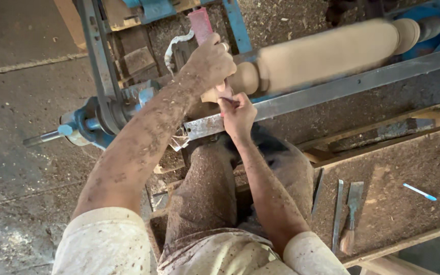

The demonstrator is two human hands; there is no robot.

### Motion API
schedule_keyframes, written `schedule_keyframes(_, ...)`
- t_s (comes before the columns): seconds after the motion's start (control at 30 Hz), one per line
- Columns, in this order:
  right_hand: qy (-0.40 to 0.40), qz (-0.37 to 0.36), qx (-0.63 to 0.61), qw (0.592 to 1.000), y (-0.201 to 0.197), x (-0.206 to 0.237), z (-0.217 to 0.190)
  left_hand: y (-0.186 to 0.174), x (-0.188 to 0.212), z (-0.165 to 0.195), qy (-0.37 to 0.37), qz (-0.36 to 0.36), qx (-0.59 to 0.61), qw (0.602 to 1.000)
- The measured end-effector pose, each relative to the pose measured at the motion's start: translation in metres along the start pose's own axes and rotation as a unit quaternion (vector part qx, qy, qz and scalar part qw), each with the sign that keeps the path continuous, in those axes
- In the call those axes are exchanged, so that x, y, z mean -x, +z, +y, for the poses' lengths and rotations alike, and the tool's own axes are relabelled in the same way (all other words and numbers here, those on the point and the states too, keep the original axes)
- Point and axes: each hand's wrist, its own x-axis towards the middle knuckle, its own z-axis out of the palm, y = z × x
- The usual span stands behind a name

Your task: The person shapes a rotating wooden blank on a lathe using a chisel, then smooths the surface with sandpaper. The person holds the chisel against the spinning wood to carve a decorative profile, then switches to sanding the finished shape.

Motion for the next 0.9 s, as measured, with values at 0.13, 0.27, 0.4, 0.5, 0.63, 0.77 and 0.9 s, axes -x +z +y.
schedule_keyframes(0.13, 0.01, -0.014, -0.053, 0.998, -0.001, -0.003, 0.008, 0.009, -0.006, -0.001, -0.001, -0.047, -0.013, 0.999)
schedule_keyframes(0.27, 0.025, -0.024, -0.047, 0.998, -0.005, -0.007, 0.019, 0.019, -0.014, 0.001, -0.012, -0.005, -0.026, 1.0)
schedule_keyframes(0.4, 0.075, -0.034, -0.085, 0.993, -0.007, -0.016, 0.029, 0.022, -0.03, 0.004, -0.022, -0.099, -0.007, 0.995)
schedule_keyframes(0.5, 0.123, -0.048, -0.162, 0.978, -0.007, -0.019, 0.032, 0.022, -0.039, 0.007, -0.034, -0.131, -0.034, 0.99)
schedule_keyframes(0.63, 0.144, -0.036, -0.163, 0.976, -0.006, -0.02, 0.026, 0.024, -0.044, 0.008, -0.038, -0.114, -0.024, 0.992)
schedule_keyframes(0.77, 0.17, -0.015, -0.162, 0.972, -0.006, -0.017, 0.019, 0.025, -0.046, 0.01, -0.019, -0.045, -0.04, 0.998)
schedule_keyframes(0.9, 0.133, -0.014, -0.148, 0.98, -0.006, -0.015, 0.021, 0.022, -0.044, 0.014, -0.017, -0.101, -0.048, 0.994)
